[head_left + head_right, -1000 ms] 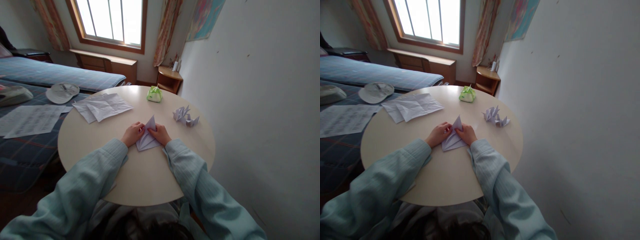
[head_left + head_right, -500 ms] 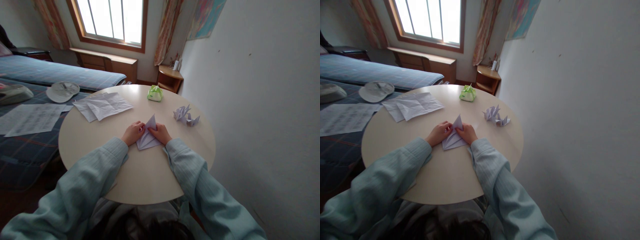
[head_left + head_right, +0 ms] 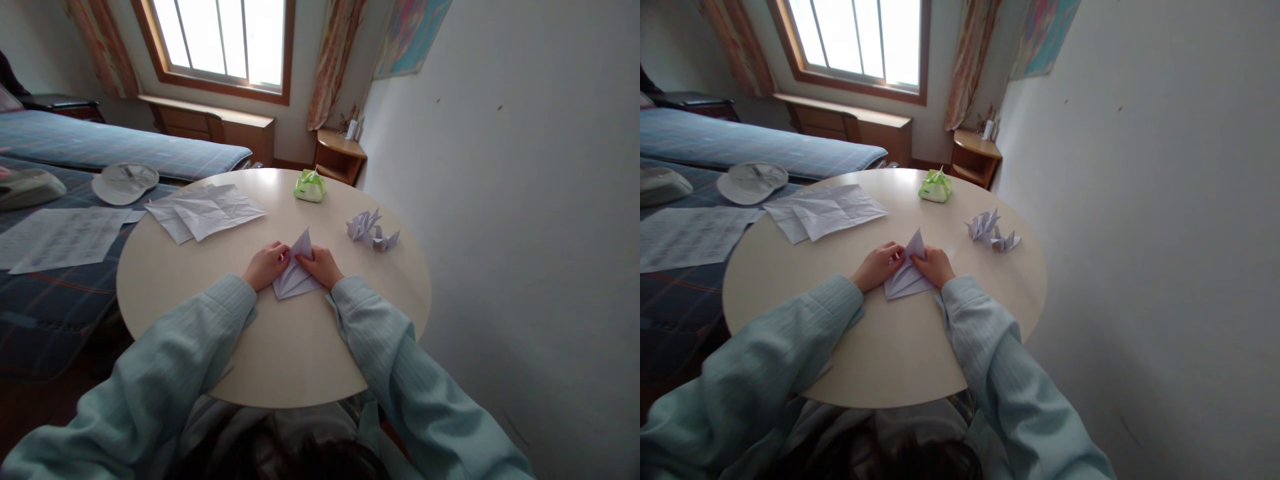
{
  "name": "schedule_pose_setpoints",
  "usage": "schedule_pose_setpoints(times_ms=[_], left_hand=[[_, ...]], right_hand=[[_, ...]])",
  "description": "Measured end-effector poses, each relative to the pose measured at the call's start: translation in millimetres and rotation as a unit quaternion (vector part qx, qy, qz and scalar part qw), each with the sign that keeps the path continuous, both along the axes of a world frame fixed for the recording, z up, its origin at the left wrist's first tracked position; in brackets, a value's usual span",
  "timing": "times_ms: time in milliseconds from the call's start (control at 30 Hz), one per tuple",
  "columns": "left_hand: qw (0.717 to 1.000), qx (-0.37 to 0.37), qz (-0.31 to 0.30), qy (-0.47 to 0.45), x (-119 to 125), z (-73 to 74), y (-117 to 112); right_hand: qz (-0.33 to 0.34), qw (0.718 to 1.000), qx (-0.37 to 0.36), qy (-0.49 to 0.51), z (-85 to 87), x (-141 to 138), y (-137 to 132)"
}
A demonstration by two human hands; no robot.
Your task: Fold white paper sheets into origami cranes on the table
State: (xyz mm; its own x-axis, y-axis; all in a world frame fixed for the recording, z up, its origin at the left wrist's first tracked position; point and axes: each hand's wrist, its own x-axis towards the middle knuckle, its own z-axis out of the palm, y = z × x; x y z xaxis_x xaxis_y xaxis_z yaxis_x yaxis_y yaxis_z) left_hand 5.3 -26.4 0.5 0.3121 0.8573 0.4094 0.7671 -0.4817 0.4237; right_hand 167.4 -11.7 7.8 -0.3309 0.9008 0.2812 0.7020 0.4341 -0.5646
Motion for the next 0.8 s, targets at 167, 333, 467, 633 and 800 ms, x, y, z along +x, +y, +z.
schedule_pose_setpoints(times_ms=[167, 333, 467, 633, 800], left_hand=[[1.0, -0.004, 0.0, -0.001, 0.0, 0.8, -0.7], [1.0, -0.003, -0.001, -0.006, 0.1, 0.5, -0.3], [1.0, -0.006, 0.001, -0.001, 0.0, -0.3, 0.0], [1.0, -0.006, -0.002, -0.004, -0.3, -0.3, 0.0], [1.0, -0.004, -0.001, -0.001, 0.0, 1.1, -0.3]], right_hand=[[0.004, 1.0, 0.005, 0.005, 1.0, 0.0, -0.5], [0.006, 1.0, 0.002, 0.005, 1.1, 0.3, -0.3], [0.006, 1.0, 0.0, 0.003, 0.8, 0.1, -0.2], [0.002, 1.0, 0.0, -0.002, 1.9, -0.3, -1.0], [0.003, 1.0, -0.001, 0.004, 1.6, -0.4, -0.8]])
